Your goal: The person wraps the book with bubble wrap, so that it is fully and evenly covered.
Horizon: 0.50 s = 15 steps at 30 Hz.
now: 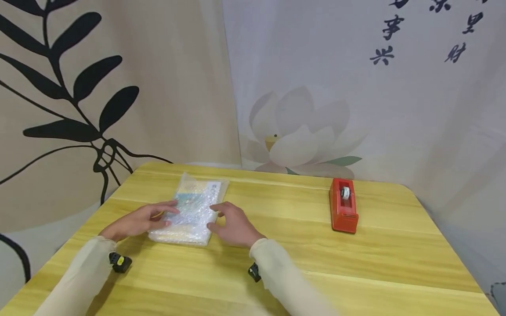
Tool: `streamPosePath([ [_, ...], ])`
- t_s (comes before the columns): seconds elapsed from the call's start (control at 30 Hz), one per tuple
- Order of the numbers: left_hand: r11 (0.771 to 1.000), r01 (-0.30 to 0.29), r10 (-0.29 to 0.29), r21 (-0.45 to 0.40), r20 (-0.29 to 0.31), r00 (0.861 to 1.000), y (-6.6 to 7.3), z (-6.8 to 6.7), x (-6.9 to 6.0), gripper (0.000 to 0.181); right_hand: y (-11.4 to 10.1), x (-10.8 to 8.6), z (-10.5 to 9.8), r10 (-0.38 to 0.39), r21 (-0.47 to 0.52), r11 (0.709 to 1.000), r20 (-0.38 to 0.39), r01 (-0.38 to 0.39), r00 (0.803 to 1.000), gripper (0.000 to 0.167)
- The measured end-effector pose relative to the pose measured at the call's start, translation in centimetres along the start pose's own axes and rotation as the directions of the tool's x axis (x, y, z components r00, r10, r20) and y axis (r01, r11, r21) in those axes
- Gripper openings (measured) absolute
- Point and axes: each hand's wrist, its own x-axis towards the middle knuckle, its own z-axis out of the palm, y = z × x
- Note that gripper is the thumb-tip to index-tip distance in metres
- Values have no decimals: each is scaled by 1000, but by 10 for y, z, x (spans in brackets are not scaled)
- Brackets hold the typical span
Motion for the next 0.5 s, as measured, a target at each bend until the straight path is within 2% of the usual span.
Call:
streamPosePath([
  [0.2, 1000, -6, 6, -2, -1, 1000, -1, 3, 1, 39, 22, -23, -38, 27, 15, 1000, -88, -26, 996, 38],
  [0.5, 1000, 12, -12, -4, -4, 1000, 0, 2, 1, 39, 55, -46, -77, 58, -77, 994, -161, -71, 985, 37],
])
